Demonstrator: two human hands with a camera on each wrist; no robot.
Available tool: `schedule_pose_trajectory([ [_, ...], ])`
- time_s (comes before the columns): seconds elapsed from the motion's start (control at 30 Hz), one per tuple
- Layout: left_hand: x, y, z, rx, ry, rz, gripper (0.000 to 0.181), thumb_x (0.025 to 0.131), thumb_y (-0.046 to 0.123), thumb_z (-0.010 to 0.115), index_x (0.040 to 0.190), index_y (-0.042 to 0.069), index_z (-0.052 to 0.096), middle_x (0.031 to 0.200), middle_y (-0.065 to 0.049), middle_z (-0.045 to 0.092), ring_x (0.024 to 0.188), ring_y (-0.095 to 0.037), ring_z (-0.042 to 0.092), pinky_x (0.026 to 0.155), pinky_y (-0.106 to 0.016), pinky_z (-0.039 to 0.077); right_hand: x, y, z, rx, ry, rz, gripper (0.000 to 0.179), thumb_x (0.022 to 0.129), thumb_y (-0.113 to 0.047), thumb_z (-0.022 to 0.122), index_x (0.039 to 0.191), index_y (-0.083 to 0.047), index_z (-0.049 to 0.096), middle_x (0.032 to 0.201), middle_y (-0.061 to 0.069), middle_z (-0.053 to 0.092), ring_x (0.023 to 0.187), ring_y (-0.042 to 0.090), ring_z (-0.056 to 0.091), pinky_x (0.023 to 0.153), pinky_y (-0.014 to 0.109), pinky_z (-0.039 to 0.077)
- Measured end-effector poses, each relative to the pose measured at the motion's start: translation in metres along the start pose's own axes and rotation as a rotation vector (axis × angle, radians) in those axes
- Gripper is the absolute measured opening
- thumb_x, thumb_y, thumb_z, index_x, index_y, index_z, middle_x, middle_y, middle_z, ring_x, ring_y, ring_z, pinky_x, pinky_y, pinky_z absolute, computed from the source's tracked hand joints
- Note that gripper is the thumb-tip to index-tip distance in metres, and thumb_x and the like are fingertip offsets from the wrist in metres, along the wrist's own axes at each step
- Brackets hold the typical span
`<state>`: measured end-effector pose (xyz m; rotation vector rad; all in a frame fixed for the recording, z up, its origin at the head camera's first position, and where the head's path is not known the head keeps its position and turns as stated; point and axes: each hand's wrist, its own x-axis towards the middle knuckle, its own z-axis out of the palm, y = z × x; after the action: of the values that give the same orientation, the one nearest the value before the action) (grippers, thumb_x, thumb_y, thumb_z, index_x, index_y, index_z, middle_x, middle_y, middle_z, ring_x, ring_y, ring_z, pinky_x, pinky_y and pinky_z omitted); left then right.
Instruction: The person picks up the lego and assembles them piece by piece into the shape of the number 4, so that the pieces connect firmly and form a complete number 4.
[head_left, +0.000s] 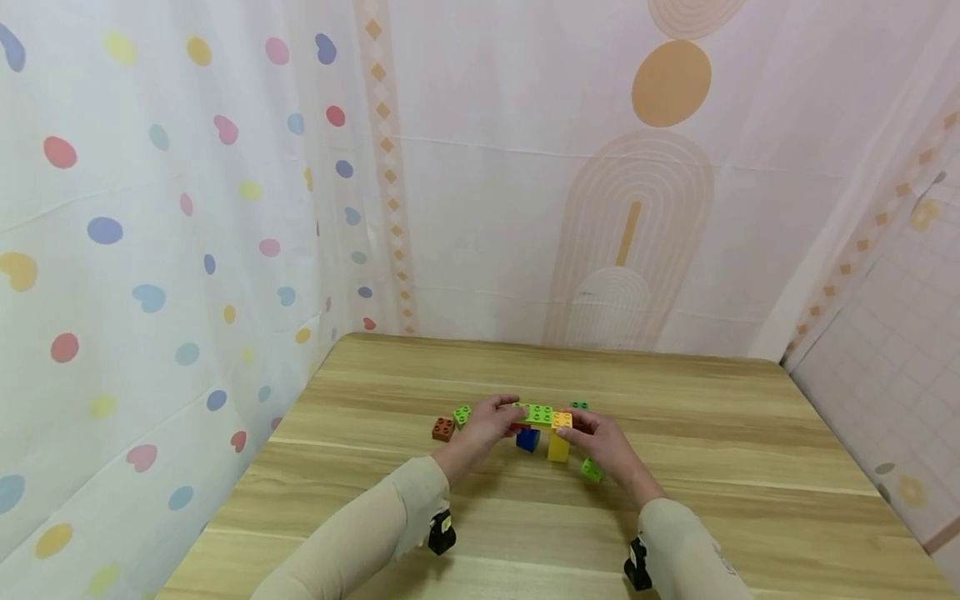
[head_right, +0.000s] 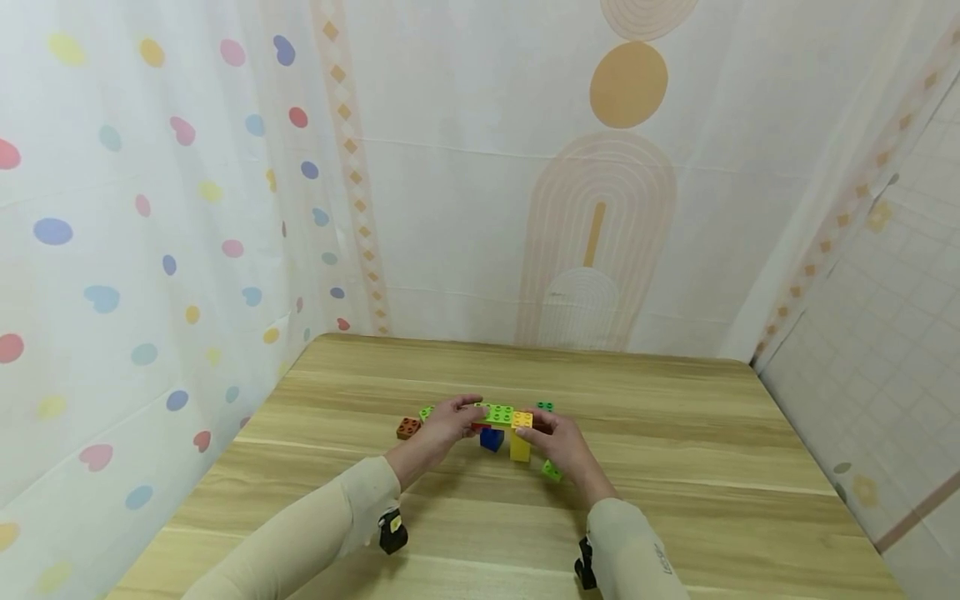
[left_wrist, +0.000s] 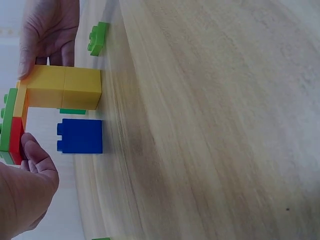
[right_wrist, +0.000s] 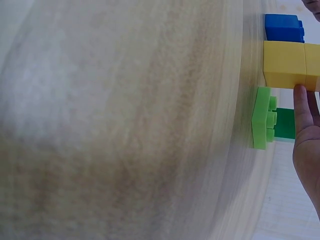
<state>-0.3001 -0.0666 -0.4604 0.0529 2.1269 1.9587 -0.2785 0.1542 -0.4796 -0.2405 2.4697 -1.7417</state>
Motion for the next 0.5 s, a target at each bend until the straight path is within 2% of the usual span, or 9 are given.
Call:
schedule_pose_trajectory([
  [0.17,0.0000,0.0027,0.0011,0.018,0.025,-0.018,0.056,0.095,0.019,0.067,0.142,-0.004,0.047,0.109,-0.012,0.068,0.087,-0.017,0.062,0.090,-0.042,0.051,0.0011,0.0003,0.0003,0.002,0.004,0.002,0.046,0.093,-0.030,0.071,0.134,-0.010,0.063,0.121,0.006,0.066,0.108,0.020,0.061,0.093,0.039,0.051],
  [0.3,-0.0009,0.0035,0.0008,0.025,0.017,-0.018,0.055,0.096,0.020,0.066,0.143,-0.003,0.047,0.109,-0.013,0.067,0.086,-0.018,0.062,0.088,-0.041,0.052,0.0019,0.0005,0.0004,0.004,0.006,0.007,0.047,0.093,-0.029,0.072,0.134,-0.011,0.062,0.121,0.005,0.066,0.108,0.019,0.061,0.093,0.039,0.050],
  [0.5,-0.0023,-0.0007,-0.0036,0.078,-0.045,0.060,0.053,0.099,0.024,0.063,0.142,-0.003,0.047,0.110,-0.012,0.066,0.091,-0.022,0.065,0.087,-0.042,0.053,0.0020,0.0016,0.0000,-0.001,0.009,0.001,0.046,0.093,-0.029,0.071,0.133,-0.010,0.063,0.120,0.005,0.066,0.107,0.019,0.061,0.092,0.039,0.051],
])
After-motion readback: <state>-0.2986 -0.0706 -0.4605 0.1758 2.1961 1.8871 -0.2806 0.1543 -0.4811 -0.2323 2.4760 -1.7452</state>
